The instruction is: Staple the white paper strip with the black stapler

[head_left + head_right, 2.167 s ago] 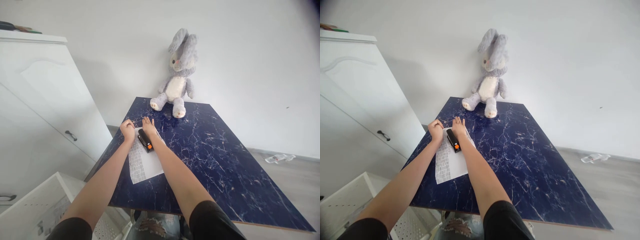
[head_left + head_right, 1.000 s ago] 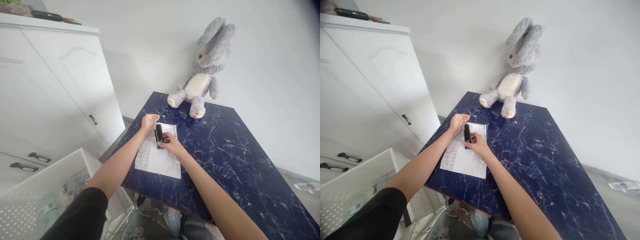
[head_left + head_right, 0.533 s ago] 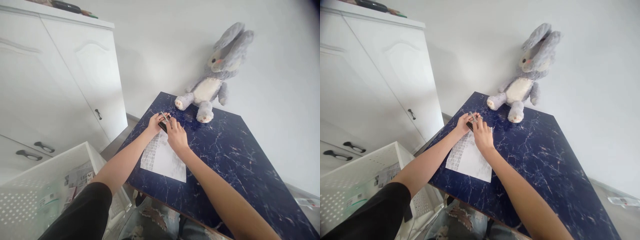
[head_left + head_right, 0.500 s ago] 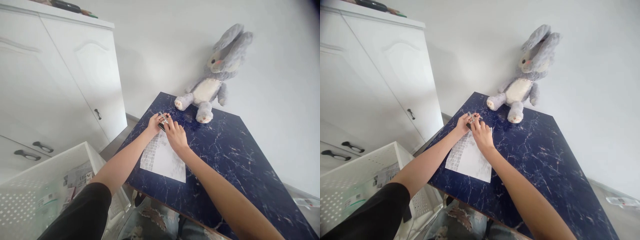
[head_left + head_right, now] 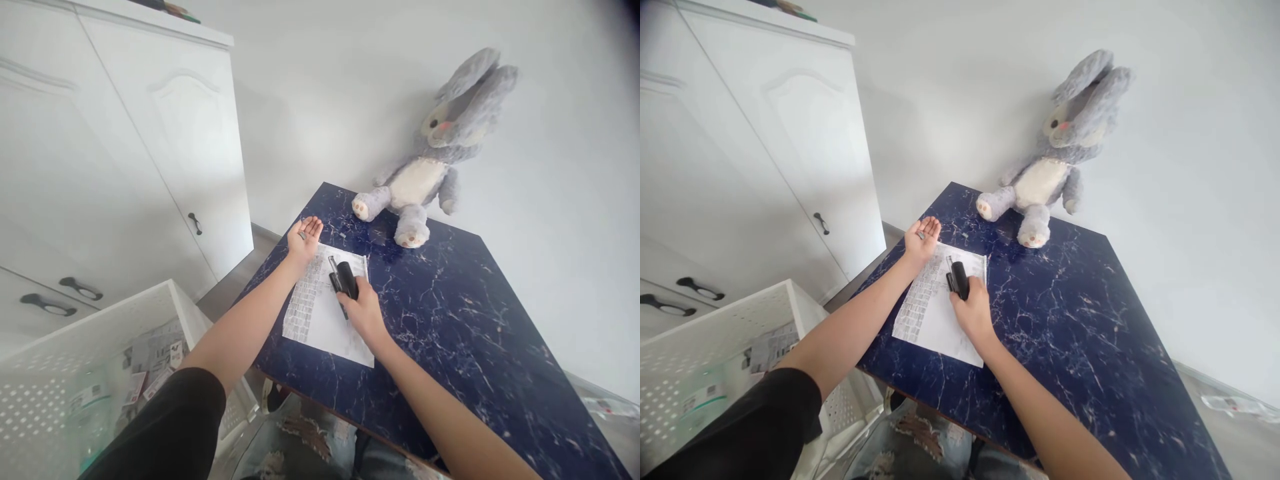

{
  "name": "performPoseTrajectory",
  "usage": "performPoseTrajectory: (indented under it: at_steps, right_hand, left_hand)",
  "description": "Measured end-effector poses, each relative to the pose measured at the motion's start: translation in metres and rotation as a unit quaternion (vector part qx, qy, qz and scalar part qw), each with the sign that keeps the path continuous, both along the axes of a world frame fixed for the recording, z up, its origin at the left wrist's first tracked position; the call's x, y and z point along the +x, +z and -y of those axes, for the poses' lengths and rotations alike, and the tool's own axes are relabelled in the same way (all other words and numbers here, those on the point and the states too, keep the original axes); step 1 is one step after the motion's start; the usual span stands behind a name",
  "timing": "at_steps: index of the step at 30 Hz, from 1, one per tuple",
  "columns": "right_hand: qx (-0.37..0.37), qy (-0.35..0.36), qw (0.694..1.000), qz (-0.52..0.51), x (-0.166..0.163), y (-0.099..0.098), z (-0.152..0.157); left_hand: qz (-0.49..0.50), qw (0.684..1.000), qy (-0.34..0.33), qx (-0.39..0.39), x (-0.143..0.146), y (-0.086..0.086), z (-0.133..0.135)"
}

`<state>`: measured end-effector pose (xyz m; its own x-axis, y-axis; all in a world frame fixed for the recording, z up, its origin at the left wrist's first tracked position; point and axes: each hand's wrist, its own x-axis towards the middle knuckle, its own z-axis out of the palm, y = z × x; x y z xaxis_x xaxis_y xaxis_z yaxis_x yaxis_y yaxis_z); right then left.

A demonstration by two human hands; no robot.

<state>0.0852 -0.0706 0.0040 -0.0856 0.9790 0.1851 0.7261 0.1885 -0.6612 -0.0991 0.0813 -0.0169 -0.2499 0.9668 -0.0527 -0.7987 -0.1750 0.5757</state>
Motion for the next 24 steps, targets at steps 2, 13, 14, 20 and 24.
performPoseTrajectory:
  at_steps: [2, 13, 14, 20, 24]
  right_hand:
    - [-0.006, 0.023, 0.999, 0.025, 0.0, -0.007, 0.01]
    - [0.116, 0.087, 0.98, 0.133, 0.013, 0.033, -0.154]
    - [0.102, 0.099, 0.979, 0.143, 0.008, 0.03, -0.171]
    - [0.042, 0.098, 0.985, 0.137, -0.006, 0.008, -0.206]
    - [0.044, 0.063, 0.991, 0.113, -0.006, 0.021, -0.195]
  left_hand:
    - [-0.002, 0.999, -0.009, 0.032, -0.003, 0.003, 0.002]
    - [-0.04, 0.995, -0.048, 0.072, 0.001, 0.009, 0.01]
    - [-0.034, 0.995, -0.055, 0.07, 0.002, 0.009, 0.01]
    - [-0.023, 0.992, -0.087, 0.089, 0.002, 0.011, 0.016]
    - [-0.041, 0.99, -0.102, 0.088, 0.002, 0.015, 0.02]
